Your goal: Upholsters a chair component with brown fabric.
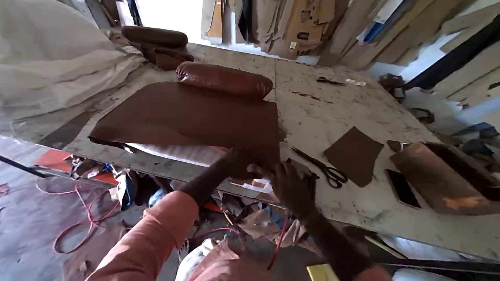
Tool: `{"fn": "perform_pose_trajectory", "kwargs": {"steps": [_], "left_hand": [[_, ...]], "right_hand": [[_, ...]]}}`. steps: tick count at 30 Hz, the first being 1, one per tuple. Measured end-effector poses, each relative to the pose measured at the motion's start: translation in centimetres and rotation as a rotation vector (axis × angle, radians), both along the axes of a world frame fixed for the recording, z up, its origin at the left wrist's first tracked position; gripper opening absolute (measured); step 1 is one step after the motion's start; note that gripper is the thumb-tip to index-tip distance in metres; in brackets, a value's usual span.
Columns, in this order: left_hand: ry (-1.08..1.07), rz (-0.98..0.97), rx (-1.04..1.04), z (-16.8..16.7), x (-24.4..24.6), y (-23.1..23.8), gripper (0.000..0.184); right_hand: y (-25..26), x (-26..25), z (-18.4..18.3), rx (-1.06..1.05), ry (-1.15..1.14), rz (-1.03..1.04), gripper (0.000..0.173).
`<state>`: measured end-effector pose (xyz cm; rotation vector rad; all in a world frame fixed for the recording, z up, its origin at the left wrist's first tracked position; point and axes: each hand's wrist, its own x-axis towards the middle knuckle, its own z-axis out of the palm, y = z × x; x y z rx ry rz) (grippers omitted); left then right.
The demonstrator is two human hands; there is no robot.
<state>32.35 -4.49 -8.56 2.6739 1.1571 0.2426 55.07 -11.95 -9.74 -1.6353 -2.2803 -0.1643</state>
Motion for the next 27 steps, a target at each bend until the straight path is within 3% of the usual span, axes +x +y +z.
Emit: {"fn": "perform_pose_trajectory", "kwargs": {"steps": [3, 6, 9, 13, 15, 17, 18, 20, 22, 23, 27], "left_hand": [[-0.034, 0.044, 0.090, -0.8, 0.5, -0.5, 0.028], [-0.073, 0.151, 0.154, -1.6, 1.5, -2.2, 0.022], [-0.070, 0.275, 0.263, -1.8, 3.5, -4.7, 0.022], [-0.019, 0.368, 0.205, -1.8, 5.2, -5.3, 0.024], [0.031, 0.325, 0.108, -1.8, 5.1, -4.2, 0.025], [0.058, 0.228, 0.100, -1.6, 4.5, -3.0, 0.031], [0.081, 0.168, 0.082, -1.4, 4.1, -2.4, 0.036], [0.165, 0.074, 0.007, -0.7, 3.3, -1.4, 0.066], [0.256, 0.001, -0.062, 0.0, 2.9, -0.4, 0.097], [0.298, -0.035, -0.098, 0.5, 2.9, 0.2, 0.096], [0.383, -0.088, -0.208, 2.4, 4.8, 0.8, 0.065]], "right_hand": [[-2.5, -0.1, -2.6, 0.002, 0.337, -0.151, 0.038], [-3.7, -0.5, -4.8, 0.092, 0.735, -0.195, 0.027], [-3.0, 0.5, -4.5, 0.083, 0.806, -0.242, 0.025], [-1.1, 1.2, -3.7, -0.303, 0.985, -0.234, 0.032], [-0.5, 1.4, -4.4, -0.378, 1.086, -0.147, 0.032], [0.3, 2.6, -4.2, -0.488, 1.025, -0.014, 0.033], [0.7, 3.2, -3.9, -0.534, 0.955, 0.063, 0.043], [1.6, 4.5, -3.2, -0.581, 0.801, 0.198, 0.057], [2.6, 5.3, -2.6, -0.588, 0.683, 0.275, 0.058], [2.9, 5.4, -2.7, -0.579, 0.676, 0.290, 0.057], [2.3, 4.8, -4.9, -0.464, 0.875, 0.286, 0.039]]}}
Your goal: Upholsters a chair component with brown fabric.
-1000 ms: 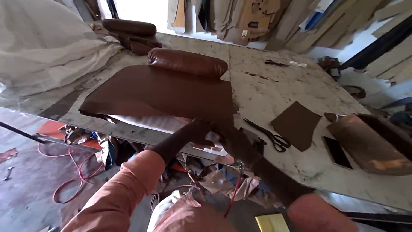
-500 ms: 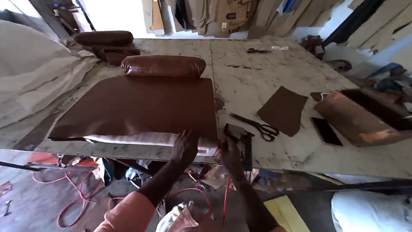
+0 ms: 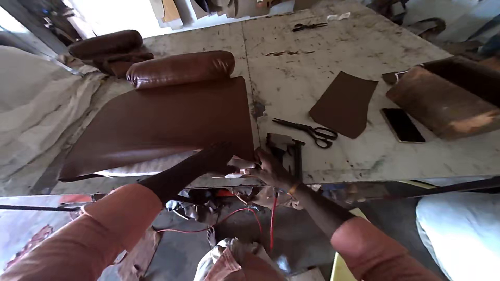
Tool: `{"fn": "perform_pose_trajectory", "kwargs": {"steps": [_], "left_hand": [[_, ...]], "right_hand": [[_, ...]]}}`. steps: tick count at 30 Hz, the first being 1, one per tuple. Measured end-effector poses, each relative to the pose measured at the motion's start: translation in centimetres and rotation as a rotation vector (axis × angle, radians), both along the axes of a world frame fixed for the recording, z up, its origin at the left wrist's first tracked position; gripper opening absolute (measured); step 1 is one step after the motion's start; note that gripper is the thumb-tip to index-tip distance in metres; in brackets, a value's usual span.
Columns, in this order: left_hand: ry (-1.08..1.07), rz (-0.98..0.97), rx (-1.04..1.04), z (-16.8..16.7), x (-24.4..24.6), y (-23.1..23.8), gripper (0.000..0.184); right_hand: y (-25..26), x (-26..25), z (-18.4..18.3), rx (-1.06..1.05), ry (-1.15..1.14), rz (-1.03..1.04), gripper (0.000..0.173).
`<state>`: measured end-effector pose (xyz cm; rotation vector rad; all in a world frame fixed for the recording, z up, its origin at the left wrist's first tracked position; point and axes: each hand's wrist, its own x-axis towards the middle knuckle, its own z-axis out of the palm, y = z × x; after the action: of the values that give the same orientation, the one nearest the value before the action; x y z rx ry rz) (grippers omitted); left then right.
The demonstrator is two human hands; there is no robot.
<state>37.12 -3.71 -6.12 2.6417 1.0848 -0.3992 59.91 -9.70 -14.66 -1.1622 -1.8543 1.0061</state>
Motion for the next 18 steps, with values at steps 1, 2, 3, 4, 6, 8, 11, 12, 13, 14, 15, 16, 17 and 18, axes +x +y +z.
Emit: {"fn": "perform_pose_trajectory", "kwargs": {"steps": [1, 2, 3, 4, 6, 8, 11, 12, 13, 14, 15, 16, 17, 18], "left_hand": [[0.036, 0.030, -0.008, 0.4, 0.5, -0.4, 0.059], [0.056, 0.055, 0.000, 0.7, 1.0, -1.0, 0.054], [0.065, 0.074, 0.019, 1.0, 1.3, -1.6, 0.048], [0.072, 0.085, 0.038, 1.0, 1.5, -2.2, 0.043], [0.065, 0.071, 0.095, 0.4, 1.5, -3.2, 0.037], [0.040, 0.036, 0.202, -0.3, 1.3, -4.0, 0.031], [0.000, -0.005, 0.359, -1.6, 1.1, -5.0, 0.023], [-0.005, -0.013, 0.398, -2.0, 0.9, -5.2, 0.021], [-0.023, -0.026, 0.438, -2.4, 0.7, -5.3, 0.019], [-0.072, -0.050, 0.489, -3.1, 0.5, -5.3, 0.017], [-0.133, -0.076, 0.535, -3.9, 0.1, -5.3, 0.016], [-0.198, -0.105, 0.583, -4.7, -0.4, -5.1, 0.016], [-0.250, -0.131, 0.623, -5.4, -0.8, -4.8, 0.016], [-0.285, -0.153, 0.647, -5.9, -1.1, -4.6, 0.016]], "right_hand": [[-0.5, -0.3, -0.5, 0.007, 0.055, -0.042, 0.035], [-0.9, -0.7, -1.0, 0.013, 0.106, -0.087, 0.031], [-1.4, -1.1, -1.6, 0.034, 0.147, -0.132, 0.028], [-1.8, -1.5, -2.3, 0.060, 0.174, -0.172, 0.027], [-2.4, -2.2, -3.4, 0.109, 0.189, -0.261, 0.026], [-2.7, -2.7, -4.0, 0.145, 0.186, -0.338, 0.027], [-3.4, -3.4, -4.5, 0.162, 0.167, -0.413, 0.025], [-3.5, -3.7, -4.7, 0.192, 0.142, -0.437, 0.025], [-3.7, -3.9, -4.9, 0.236, 0.101, -0.469, 0.025], [-3.8, -4.1, -5.1, 0.289, 0.052, -0.505, 0.025], [-4.1, -4.4, -5.2, 0.327, 0.005, -0.533, 0.025], [-4.2, -4.7, -5.1, 0.362, -0.035, -0.558, 0.024], [-4.3, -4.9, -5.0, 0.387, -0.069, -0.582, 0.024], [-4.4, -5.2, -4.9, 0.399, -0.091, -0.604, 0.024]]}}
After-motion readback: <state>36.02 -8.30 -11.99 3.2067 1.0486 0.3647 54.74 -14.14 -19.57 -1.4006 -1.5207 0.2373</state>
